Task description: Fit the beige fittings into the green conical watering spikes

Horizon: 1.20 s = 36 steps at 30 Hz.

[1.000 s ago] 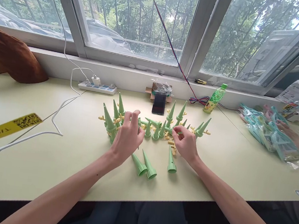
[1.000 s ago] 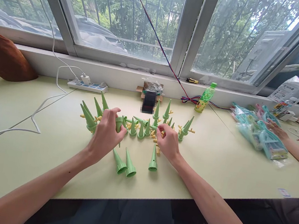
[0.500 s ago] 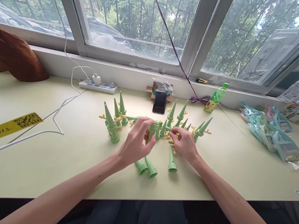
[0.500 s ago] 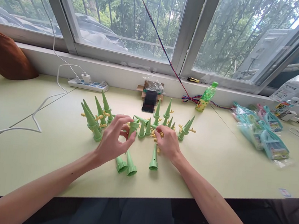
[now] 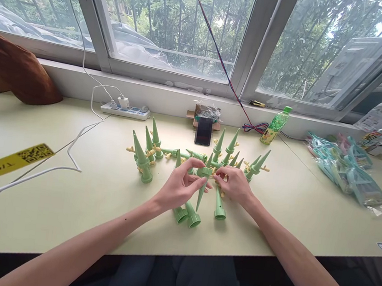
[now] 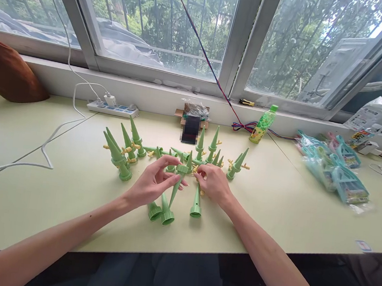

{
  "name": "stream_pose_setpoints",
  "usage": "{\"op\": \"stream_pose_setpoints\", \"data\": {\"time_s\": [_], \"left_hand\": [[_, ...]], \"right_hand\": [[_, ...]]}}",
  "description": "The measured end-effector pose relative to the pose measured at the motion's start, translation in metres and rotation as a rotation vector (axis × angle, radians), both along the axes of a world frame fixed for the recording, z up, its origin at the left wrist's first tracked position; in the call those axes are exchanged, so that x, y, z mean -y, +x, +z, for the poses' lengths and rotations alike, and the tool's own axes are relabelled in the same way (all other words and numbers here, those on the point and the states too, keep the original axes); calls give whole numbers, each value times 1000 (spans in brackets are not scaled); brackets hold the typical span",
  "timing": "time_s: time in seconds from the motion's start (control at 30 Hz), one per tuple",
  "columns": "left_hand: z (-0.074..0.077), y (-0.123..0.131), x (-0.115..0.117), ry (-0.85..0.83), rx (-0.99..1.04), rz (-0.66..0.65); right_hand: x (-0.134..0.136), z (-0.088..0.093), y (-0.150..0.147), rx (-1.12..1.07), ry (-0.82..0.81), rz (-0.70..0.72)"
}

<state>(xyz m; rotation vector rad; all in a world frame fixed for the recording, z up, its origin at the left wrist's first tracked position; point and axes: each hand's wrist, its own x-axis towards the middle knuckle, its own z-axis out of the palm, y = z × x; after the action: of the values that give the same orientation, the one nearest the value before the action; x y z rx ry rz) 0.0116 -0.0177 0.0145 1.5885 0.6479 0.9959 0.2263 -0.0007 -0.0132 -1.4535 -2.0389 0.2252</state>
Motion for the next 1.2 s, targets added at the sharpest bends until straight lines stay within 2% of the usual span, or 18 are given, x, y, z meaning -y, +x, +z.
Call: {"op": "stream_pose_setpoints", "data": {"time_s": [0.27, 0.53, 0.77, 0.97, 1.2], "left_hand": [[6, 1, -1, -254, 158, -107], [0, 0, -5, -312, 180, -122], [-2, 1, -6, -302, 146, -104], [-8, 2, -10, -295, 142, -91], [-9, 5, -9, -326, 199, -86]], "right_hand": [[-2, -4, 1, 67, -51, 23], [-4, -9, -2, 69, -35, 46], [2, -4, -11, -164, 19, 128], [10, 0, -17, -396, -58, 193], [15, 3, -20, -496, 17, 188]]}}
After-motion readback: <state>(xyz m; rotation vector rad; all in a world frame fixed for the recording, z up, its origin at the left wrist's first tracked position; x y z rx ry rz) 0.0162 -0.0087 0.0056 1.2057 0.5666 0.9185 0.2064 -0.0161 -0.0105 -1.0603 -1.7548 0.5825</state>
